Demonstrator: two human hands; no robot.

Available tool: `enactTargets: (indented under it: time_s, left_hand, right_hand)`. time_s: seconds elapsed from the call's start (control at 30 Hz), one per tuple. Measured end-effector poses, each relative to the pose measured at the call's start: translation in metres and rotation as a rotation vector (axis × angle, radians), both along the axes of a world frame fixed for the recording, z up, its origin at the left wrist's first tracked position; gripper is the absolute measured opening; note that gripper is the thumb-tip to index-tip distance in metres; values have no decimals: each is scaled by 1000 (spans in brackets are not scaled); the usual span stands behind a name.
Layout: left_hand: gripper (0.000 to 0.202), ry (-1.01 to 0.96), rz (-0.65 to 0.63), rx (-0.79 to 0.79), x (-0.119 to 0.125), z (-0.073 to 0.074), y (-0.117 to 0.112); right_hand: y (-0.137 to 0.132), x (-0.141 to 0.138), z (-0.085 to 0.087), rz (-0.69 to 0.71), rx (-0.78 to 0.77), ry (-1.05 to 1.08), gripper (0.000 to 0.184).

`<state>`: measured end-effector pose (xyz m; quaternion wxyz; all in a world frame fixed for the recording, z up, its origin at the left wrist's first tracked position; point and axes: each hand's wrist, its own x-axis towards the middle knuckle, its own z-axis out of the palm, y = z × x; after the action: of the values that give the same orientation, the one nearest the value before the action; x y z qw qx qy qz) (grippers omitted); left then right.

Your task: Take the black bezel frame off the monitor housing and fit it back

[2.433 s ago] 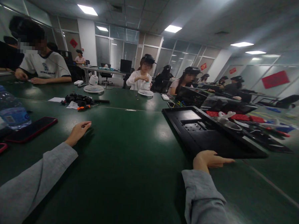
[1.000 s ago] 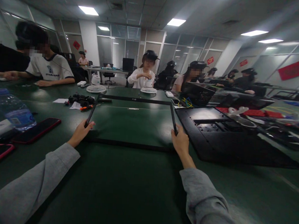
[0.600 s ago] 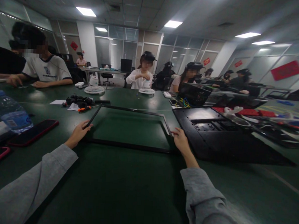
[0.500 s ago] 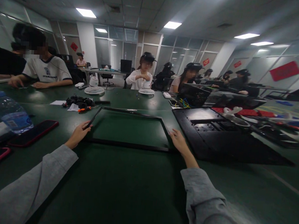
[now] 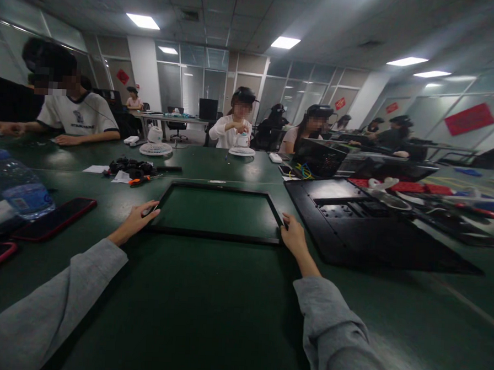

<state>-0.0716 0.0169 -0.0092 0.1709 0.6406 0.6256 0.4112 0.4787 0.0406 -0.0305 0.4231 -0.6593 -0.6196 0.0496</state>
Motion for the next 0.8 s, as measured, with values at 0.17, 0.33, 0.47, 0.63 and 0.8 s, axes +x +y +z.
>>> enactTargets:
  time_s: [0.17,0.33,0.47,0.63,0.8]
  left_hand:
    - [50,150,-47,38,5,2,-6]
    - [49,242,-178,-27,18,4,-15]
    - [45,300,-261,-74,24,4,-18]
    - [38,270,-248,-71,28,4,-21]
    - [34,275,-253,-63,32,7,-24]
  right_hand:
    - [-2,2,1,-71,31,9,43]
    - [-2,7,1,-136,-3,-3,38]
    - [-3,9,1,-122,-6,-9,38]
    - [-3,8,0,-93,-8,11,35]
    - [-1,7,-2,4,-16,23,40]
